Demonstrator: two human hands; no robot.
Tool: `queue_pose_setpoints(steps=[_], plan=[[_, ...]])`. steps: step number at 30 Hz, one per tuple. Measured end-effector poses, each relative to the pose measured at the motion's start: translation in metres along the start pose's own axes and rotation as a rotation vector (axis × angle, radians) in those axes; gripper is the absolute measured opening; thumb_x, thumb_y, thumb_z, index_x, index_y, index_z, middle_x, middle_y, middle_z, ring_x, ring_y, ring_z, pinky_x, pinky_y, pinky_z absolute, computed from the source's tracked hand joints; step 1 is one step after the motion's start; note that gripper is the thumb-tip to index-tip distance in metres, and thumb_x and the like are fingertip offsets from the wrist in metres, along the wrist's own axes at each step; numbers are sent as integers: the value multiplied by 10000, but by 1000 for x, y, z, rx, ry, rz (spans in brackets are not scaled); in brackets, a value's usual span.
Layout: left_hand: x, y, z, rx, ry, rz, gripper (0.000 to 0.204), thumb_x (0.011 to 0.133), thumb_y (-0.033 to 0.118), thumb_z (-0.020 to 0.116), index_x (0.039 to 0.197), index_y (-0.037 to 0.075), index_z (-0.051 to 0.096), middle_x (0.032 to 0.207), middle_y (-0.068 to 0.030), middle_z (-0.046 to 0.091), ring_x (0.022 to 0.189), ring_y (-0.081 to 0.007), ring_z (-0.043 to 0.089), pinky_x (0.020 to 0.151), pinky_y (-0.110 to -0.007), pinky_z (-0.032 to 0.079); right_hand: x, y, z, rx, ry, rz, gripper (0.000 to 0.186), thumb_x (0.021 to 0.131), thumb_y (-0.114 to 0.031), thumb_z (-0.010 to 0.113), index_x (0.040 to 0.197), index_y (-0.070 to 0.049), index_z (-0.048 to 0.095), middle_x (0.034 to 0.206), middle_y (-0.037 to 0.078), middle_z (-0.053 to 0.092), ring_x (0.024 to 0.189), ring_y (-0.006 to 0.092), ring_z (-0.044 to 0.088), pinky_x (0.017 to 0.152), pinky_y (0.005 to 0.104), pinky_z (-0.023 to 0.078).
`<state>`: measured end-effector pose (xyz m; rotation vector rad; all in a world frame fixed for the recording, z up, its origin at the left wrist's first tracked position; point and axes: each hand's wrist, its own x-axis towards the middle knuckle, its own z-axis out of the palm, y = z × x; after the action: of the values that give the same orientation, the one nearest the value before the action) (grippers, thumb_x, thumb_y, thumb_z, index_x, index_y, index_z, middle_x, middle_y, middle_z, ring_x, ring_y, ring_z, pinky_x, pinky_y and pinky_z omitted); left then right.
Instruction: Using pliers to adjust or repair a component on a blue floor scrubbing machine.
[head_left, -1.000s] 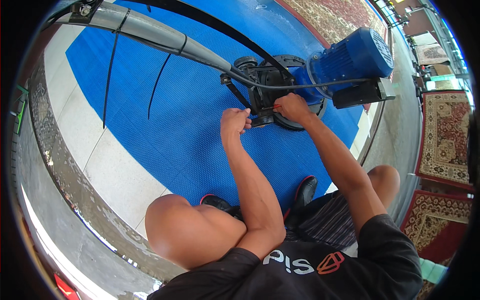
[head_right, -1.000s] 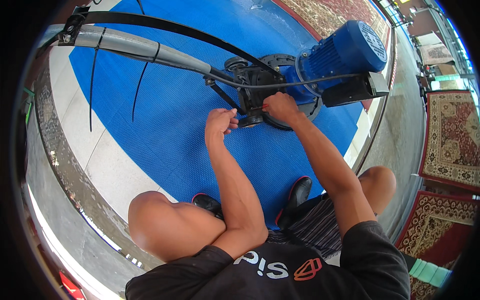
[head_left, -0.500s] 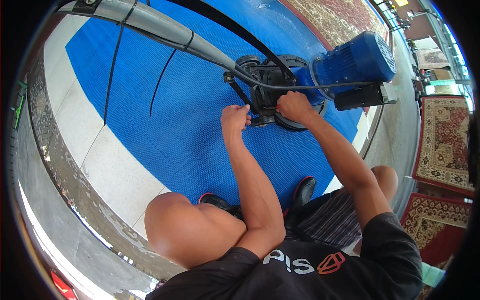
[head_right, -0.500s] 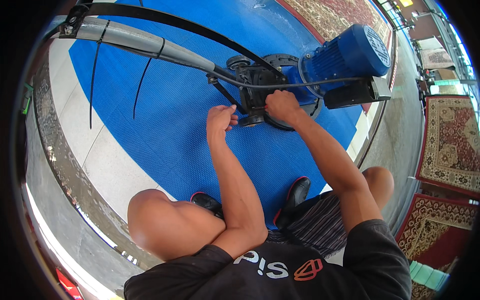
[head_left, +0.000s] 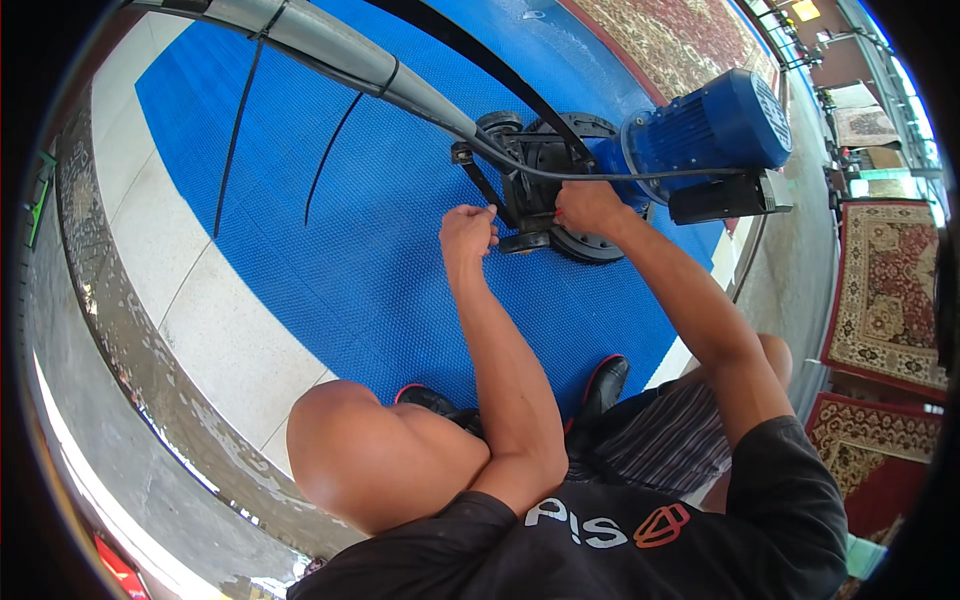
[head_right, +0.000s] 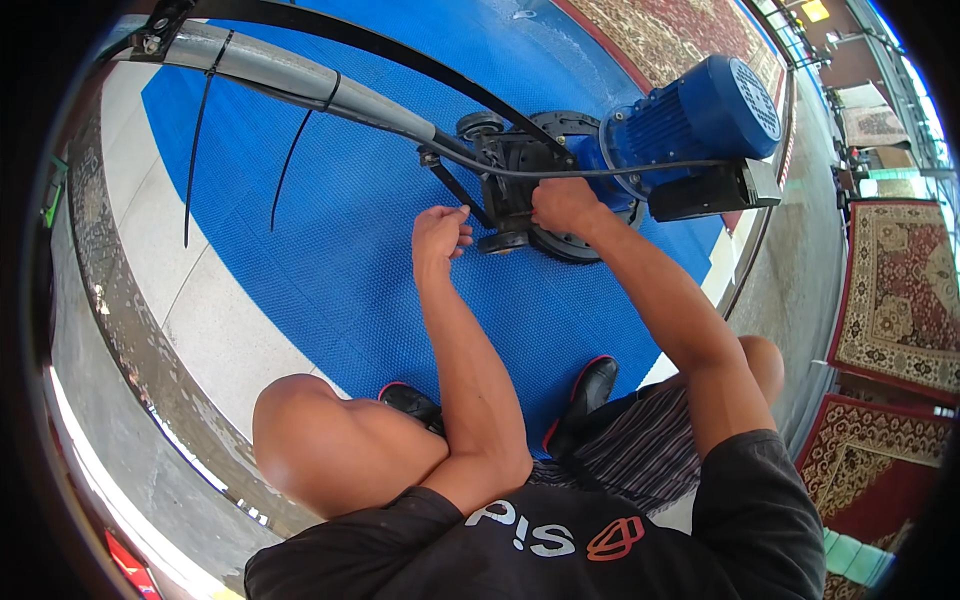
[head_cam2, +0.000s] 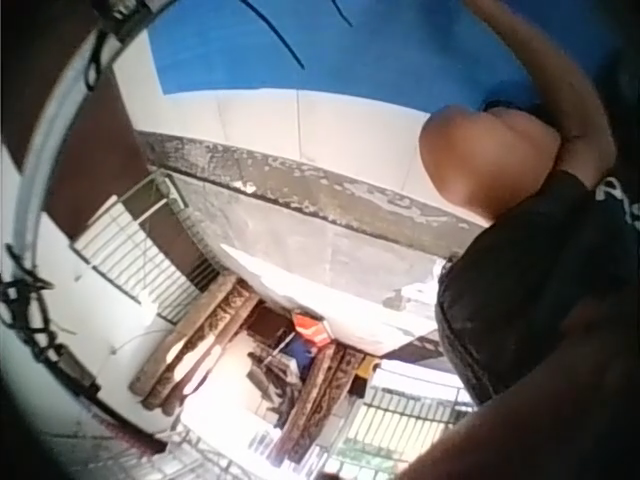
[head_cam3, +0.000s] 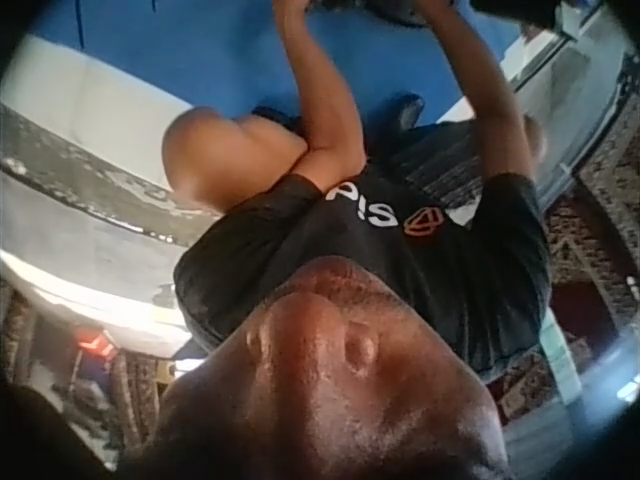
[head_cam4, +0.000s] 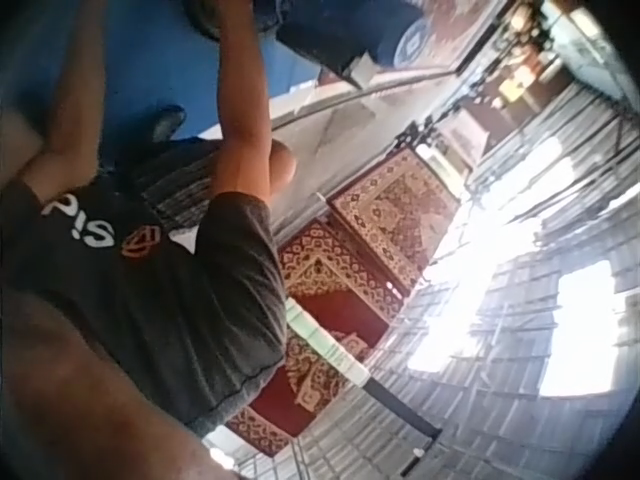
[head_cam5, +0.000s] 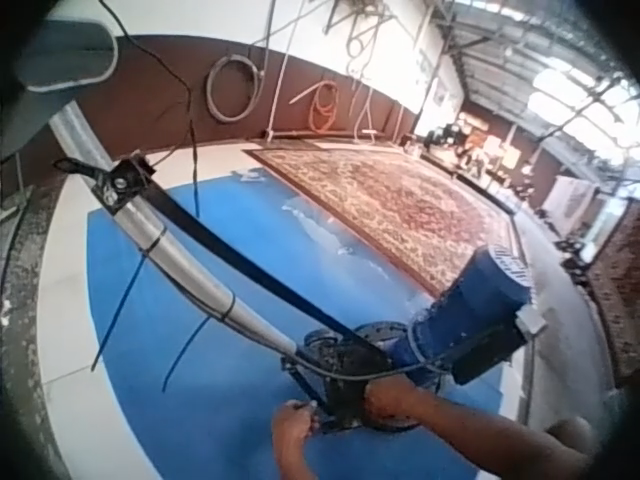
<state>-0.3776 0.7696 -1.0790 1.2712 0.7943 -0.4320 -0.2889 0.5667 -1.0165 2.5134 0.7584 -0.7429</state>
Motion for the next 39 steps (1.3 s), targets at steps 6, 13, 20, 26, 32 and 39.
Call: queue_pose_setpoints(steps=[6,13,20,26,32,39], plan=[[2,1,-2,16,43,65,242,939,206,758,1076,11,720,889,-72,726,715,-154,673,580,-297,488,-5,-14,-7,-22,-15,33,288,916,-310,743,1027,-53,810,1067,188,772,1022,390,757,869,492,614],[3,4,1,16,49,108,268,918,167,775,1133,14,727,913,-77,731,739,-155,684,597,-301,507,2,-35,-16,23,-70,124,255,936,-190,655,1084,-44,802,1213,205,747,1101,389,749,934,500,605],[-4,11,-2,8,74,131,297,908,164,779,1150,0,727,946,-90,735,753,-166,697,603,-311,514,11,-47,-27,-35,-147,171,300,931,-165,652,1165,-50,800,1283,193,741,1149,362,743,907,476,621],[-2,9,4,4,48,168,315,899,178,782,1146,-8,721,943,-96,730,746,-163,691,595,-318,511,8,-61,-35,-108,-199,267,291,959,-167,646,1174,-47,799,1228,183,766,1122,349,757,878,461,637],[14,-4,1,63,103,256,316,875,211,811,1065,-28,732,881,-114,721,764,-194,692,634,-331,513,5,-44,-33,-28,-151,27,237,929,-151,712,1102,-15,799,1152,199,778,1053,347,770,877,440,634],[8,-1,11,10,92,265,342,875,246,822,1042,-38,730,864,-120,716,794,-211,688,732,-378,529,7,-3,8,49,-72,32,197,861,-114,725,1000,14,780,1000,241,769,993,401,754,876,491,619]])
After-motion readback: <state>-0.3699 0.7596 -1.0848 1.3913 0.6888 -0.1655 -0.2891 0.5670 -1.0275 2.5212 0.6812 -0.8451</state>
